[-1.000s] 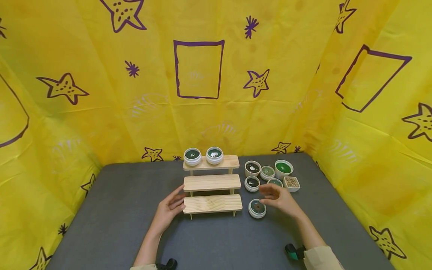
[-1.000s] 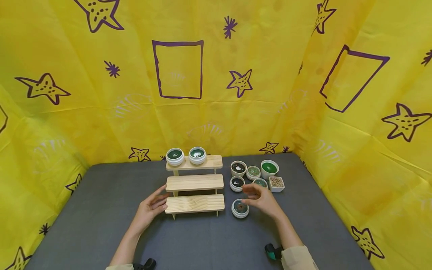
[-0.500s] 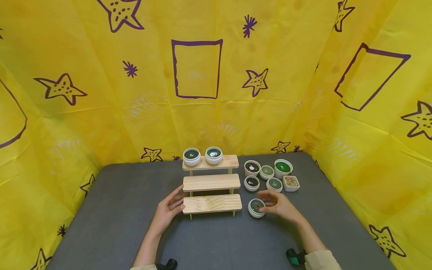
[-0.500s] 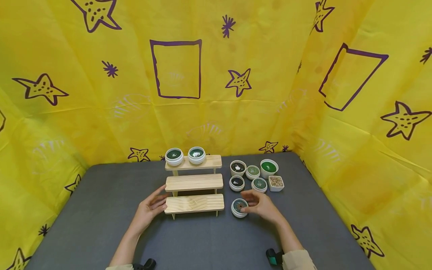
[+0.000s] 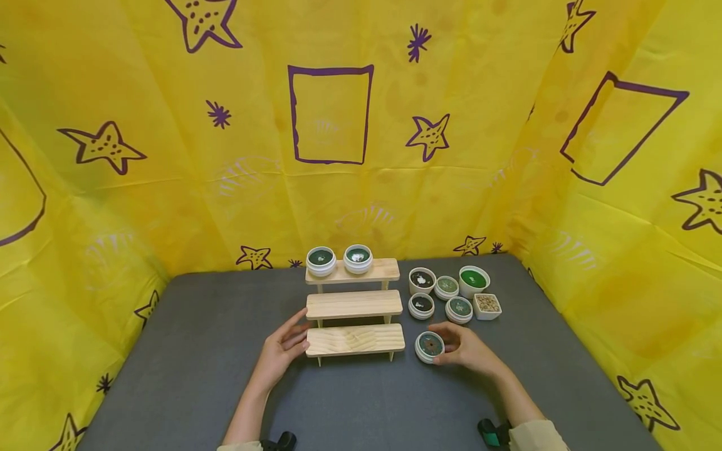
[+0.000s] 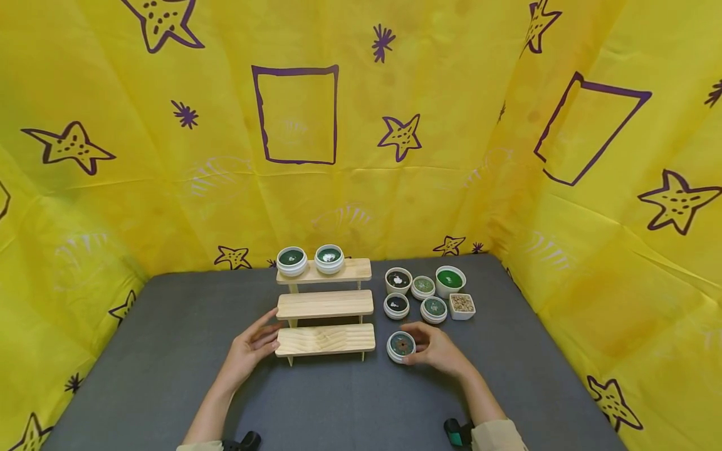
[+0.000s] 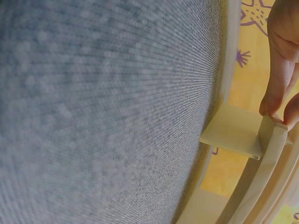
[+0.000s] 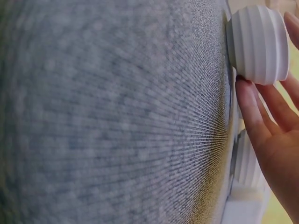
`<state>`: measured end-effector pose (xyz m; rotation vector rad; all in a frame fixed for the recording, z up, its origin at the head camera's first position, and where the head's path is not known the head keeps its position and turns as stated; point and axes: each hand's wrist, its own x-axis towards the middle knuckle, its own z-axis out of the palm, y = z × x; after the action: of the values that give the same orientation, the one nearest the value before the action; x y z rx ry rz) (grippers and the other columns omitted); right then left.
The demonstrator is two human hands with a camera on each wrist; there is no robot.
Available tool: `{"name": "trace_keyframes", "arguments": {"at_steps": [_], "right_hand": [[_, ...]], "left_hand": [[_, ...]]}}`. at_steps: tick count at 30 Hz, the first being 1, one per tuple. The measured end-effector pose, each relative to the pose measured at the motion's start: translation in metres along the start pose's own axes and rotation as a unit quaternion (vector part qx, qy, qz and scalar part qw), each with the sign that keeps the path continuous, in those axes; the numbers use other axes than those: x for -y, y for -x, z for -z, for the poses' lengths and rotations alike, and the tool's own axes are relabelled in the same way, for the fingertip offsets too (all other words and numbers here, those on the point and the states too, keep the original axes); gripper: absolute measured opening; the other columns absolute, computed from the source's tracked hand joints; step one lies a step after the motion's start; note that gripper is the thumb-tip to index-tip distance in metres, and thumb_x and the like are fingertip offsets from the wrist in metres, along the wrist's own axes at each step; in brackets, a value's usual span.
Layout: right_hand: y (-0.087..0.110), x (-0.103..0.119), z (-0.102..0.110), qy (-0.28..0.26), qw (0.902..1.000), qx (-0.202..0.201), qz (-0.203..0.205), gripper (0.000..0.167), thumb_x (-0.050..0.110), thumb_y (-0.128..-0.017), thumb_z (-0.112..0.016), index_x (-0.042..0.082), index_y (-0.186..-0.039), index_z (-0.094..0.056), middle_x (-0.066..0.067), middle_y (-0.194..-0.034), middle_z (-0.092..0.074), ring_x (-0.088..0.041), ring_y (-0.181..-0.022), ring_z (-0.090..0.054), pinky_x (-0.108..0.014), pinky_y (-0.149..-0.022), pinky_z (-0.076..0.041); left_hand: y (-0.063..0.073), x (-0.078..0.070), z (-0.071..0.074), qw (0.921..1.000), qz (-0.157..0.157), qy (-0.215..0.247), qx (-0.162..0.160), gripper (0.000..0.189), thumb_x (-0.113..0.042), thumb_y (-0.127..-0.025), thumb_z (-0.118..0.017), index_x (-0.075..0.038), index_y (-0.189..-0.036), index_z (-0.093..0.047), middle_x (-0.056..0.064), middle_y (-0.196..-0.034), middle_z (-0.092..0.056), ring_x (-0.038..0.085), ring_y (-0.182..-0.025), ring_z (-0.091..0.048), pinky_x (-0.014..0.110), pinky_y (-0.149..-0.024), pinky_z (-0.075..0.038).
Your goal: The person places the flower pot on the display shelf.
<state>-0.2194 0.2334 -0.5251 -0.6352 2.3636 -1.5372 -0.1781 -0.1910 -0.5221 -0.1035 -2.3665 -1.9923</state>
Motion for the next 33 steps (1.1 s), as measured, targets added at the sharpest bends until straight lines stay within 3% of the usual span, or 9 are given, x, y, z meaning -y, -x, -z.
{"name": "trace_keyframes", "arguments": {"at_steps": [12, 21, 33], "right_hand": [[-0.002, -0.004, -0.001, -0.006, 0.9992, 0.019, 0.035, 0.059, 0.009, -0.078, -0.081, -0.006, -0.129, -0.055, -0.025, -0.119, -0.066, 0.002, -0.099, -0.065, -0.019, -0.08, -0.055], [-0.001, -0.003, -0.003, -0.012, 0.9997, 0.019, 0.01, 0.06, 0.01, -0.078, -0.082, -0.003, -0.131, -0.055, -0.028, -0.123, -0.063, 0.001, -0.098, -0.065, -0.019, -0.081, -0.055], [-0.003, 0.006, 0.001, 0.024, 0.9994, -0.025, 0.002, 0.06, 0.015, -0.078, -0.083, -0.001, -0.129, -0.057, -0.024, -0.121, -0.064, -0.004, -0.096, -0.068, -0.019, -0.081, -0.056]], "left_hand": [[0.0, 0.002, 0.0, 1.0, 0.004, 0.005, 0.003, 0.068, 0.009, -0.086, -0.066, -0.011, -0.148, -0.046, 0.03, -0.134, -0.059, 0.044, -0.123, -0.059, 0.018, -0.086, -0.054], [-0.001, 0.002, 0.0, 0.9999, 0.012, 0.003, 0.001, 0.069, 0.01, -0.086, -0.066, -0.013, -0.148, -0.047, 0.029, -0.135, -0.059, 0.043, -0.123, -0.06, 0.018, -0.087, -0.054], [-0.001, 0.001, 0.0, 0.9998, 0.017, 0.003, 0.003, 0.068, 0.01, -0.086, -0.066, -0.013, -0.148, -0.047, 0.029, -0.135, -0.059, 0.043, -0.124, -0.059, 0.019, -0.086, -0.054]]}}
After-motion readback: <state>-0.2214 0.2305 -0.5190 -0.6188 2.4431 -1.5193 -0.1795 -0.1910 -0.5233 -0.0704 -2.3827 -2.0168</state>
